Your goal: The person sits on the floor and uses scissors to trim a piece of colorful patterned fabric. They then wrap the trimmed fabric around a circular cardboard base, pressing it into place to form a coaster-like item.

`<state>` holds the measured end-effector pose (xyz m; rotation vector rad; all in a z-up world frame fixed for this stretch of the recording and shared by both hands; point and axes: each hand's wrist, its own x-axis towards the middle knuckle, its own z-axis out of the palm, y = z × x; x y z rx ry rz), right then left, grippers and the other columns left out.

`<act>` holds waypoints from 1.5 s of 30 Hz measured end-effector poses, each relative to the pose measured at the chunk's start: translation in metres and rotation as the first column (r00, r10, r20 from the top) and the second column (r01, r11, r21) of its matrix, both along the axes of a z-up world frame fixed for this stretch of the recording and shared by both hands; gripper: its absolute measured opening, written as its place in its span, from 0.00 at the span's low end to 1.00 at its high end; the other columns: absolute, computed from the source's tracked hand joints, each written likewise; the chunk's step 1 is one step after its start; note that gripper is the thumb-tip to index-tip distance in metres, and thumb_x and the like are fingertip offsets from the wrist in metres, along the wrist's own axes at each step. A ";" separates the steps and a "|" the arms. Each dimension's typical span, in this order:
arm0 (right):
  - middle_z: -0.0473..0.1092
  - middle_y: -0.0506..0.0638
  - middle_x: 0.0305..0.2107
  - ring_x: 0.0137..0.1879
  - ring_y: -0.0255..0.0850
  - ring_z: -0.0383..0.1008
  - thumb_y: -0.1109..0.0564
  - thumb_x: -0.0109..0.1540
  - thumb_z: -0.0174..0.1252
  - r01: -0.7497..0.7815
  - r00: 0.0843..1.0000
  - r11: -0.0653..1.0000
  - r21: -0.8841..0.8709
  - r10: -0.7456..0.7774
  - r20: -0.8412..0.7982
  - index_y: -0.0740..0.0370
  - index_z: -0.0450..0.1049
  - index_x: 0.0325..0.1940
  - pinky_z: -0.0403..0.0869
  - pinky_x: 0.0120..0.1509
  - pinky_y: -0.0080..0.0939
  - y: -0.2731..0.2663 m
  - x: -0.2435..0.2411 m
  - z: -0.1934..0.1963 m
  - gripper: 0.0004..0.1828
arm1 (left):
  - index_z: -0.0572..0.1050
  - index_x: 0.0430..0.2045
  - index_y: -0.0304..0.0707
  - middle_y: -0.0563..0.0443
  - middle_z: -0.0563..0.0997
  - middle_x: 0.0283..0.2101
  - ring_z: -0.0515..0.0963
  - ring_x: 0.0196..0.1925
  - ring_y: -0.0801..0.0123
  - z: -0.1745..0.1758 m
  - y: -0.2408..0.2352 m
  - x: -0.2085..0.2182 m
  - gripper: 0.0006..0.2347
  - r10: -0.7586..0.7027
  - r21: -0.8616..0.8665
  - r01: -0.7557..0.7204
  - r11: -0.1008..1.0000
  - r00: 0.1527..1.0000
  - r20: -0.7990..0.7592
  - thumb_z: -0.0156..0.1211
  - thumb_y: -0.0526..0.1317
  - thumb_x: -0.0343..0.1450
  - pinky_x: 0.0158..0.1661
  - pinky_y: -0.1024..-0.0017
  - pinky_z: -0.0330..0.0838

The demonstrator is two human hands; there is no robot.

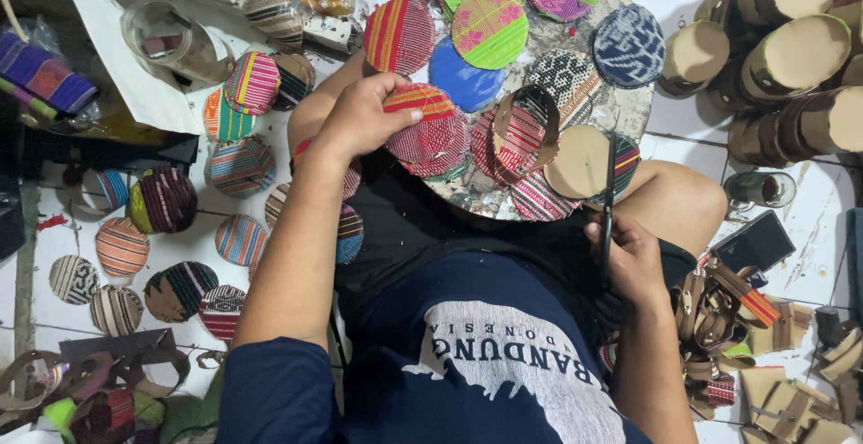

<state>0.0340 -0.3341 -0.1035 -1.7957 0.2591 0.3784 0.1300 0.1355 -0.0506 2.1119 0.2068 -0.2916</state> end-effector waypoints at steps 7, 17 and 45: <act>0.72 0.58 0.19 0.24 0.42 0.74 0.55 0.62 0.71 -0.002 1.000 1.000 -0.015 0.002 -0.004 0.69 0.79 0.45 0.72 0.31 0.37 -0.003 -0.001 -0.001 0.15 | 0.83 0.44 0.44 0.43 0.81 0.45 0.83 0.45 0.47 0.032 -0.008 0.006 0.21 -0.005 0.108 -0.014 0.994 0.985 0.174 0.76 0.55 0.63 0.45 0.58 0.78; 0.69 0.46 0.25 0.30 0.32 0.66 0.54 0.66 0.63 -0.023 0.996 0.997 -0.080 0.016 -0.085 0.61 0.77 0.50 0.65 0.34 0.31 0.002 0.003 0.009 0.12 | 0.74 0.55 0.45 0.51 0.80 0.51 0.82 0.47 0.65 0.001 -0.002 0.040 0.23 0.378 0.240 -0.409 0.880 0.911 0.165 0.73 0.50 0.67 0.44 0.65 0.79; 0.69 0.55 0.16 0.21 0.39 0.71 0.55 0.64 0.69 0.044 0.999 0.997 0.061 -0.043 -0.008 0.68 0.78 0.45 0.70 0.27 0.33 -0.010 0.007 -0.021 0.13 | 0.72 0.55 0.33 0.34 0.76 0.49 0.83 0.48 0.41 0.034 -0.021 -0.020 0.28 0.259 0.153 -0.276 0.949 0.958 0.124 0.74 0.51 0.66 0.48 0.49 0.78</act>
